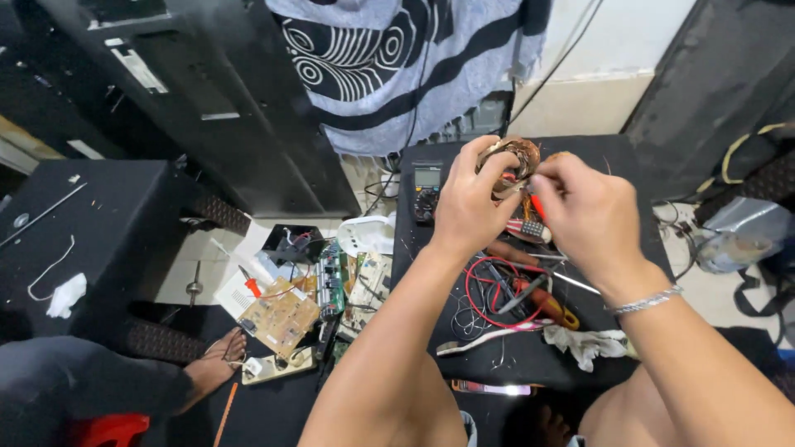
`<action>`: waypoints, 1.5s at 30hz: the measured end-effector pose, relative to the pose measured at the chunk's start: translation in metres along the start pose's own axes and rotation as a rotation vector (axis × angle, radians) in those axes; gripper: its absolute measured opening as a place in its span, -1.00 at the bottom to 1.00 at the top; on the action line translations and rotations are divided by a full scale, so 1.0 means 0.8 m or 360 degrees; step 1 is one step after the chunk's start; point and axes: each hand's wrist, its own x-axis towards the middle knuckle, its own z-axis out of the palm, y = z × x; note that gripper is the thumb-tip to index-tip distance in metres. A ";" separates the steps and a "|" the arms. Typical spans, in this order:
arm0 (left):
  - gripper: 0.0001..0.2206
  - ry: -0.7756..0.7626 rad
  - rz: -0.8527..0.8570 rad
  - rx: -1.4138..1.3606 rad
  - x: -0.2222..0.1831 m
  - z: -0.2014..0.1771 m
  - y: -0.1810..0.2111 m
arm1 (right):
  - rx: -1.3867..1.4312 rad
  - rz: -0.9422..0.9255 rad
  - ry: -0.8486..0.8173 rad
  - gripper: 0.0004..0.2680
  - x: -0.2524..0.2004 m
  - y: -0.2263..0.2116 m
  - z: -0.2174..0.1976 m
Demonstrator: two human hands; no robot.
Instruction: Testing and inspecting a copper motor coil and other electronic components using a multimeter on a repair bench.
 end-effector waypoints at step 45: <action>-0.52 0.0092 0.0108 -0.0090 0.004 -0.011 0.013 | -0.0829 -0.0490 0.0238 -0.98 0.002 -0.024 0.023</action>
